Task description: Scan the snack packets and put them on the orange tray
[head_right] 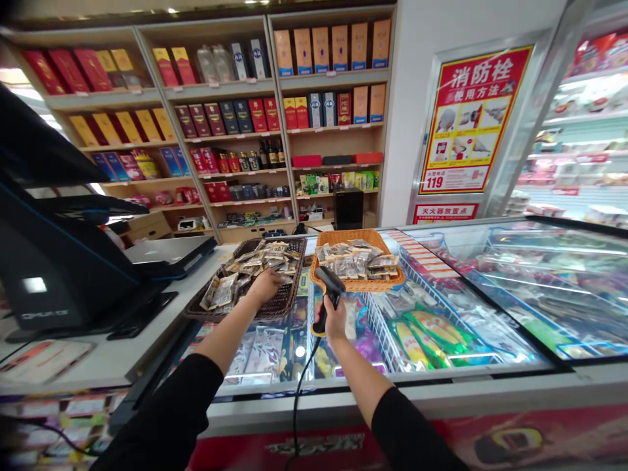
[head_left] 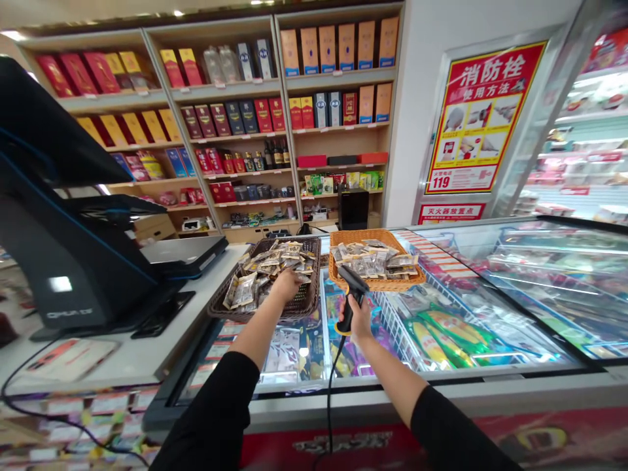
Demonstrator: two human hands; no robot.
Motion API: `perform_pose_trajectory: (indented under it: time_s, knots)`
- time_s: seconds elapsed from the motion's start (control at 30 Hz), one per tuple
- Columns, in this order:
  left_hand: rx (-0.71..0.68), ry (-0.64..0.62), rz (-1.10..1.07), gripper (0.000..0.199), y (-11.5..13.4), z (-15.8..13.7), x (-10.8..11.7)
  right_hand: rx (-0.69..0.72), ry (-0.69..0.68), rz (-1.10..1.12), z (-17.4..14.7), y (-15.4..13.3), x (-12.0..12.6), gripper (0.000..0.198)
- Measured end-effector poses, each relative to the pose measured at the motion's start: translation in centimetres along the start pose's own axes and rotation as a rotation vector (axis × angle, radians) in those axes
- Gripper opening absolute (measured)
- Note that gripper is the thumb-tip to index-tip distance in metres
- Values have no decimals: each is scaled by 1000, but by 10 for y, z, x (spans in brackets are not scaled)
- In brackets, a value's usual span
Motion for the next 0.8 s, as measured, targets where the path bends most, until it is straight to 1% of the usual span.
perform_pose_trajectory:
  time_s: [0.07, 0.1, 0.13, 0.2, 0.23, 0.27, 0.33, 0.4, 0.47, 0.53, 0.6, 0.7, 0.73, 0.8]
  knots:
    - [50, -49, 59, 14, -3, -5, -1, 0, -1, 2, 1, 1, 1, 39]
    - [80, -23, 80, 15, -5, -5, 0, 1, -3, 7, 1, 1, 1, 39]
    - [106, 38, 72, 13, -7, -5, 2, 1, -3, 12, 1, 1, 1, 39]
    - [138, 169, -22, 8, -11, -3, 4, 2, -2, 12, 1, 1, 1, 39]
    - [164, 209, -102, 16, -14, 0, 3, 2, -1, 4, 0, 0, 1, 38]
    - [209, 221, -190, 28, -17, 2, 1, 1, 1, -8, 0, 0, 1, 38]
    - [344, 211, -341, 48, -23, 5, -3, 2, 4, -30, 0, -1, 0, 39]
    - [491, 206, -446, 61, -27, 4, -6, 6, 2, -37, -1, -2, 0, 38]
    - [584, 185, -558, 69, -26, 0, -6, 10, -5, -36, -1, -3, 0, 38]
    - [578, 141, -682, 77, -21, -5, -4, 13, -17, -40, -2, -3, -2, 37]
    - [504, 128, -755, 88, -16, -9, -1, 26, -48, -68, -4, -4, -4, 36]
    - [411, 146, -746, 107, -13, -13, 3, 64, -125, -142, -8, -7, -9, 35]
    - [394, 131, -740, 110, -12, -14, 2, 79, -148, -165, -9, -8, -10, 35]
    - [365, 72, -758, 108, -12, -14, 1, 104, -170, -194, -11, -11, -10, 33]
Point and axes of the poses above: each hand's wrist, its own z-axis towards the middle knuckle, its own x-axis out of the back of the hand, y = z × x, the point moved 4 cm from there along z, towards the middle knuckle, and after that the axes turned 9 degrees about -z, right-handed, at the moved point
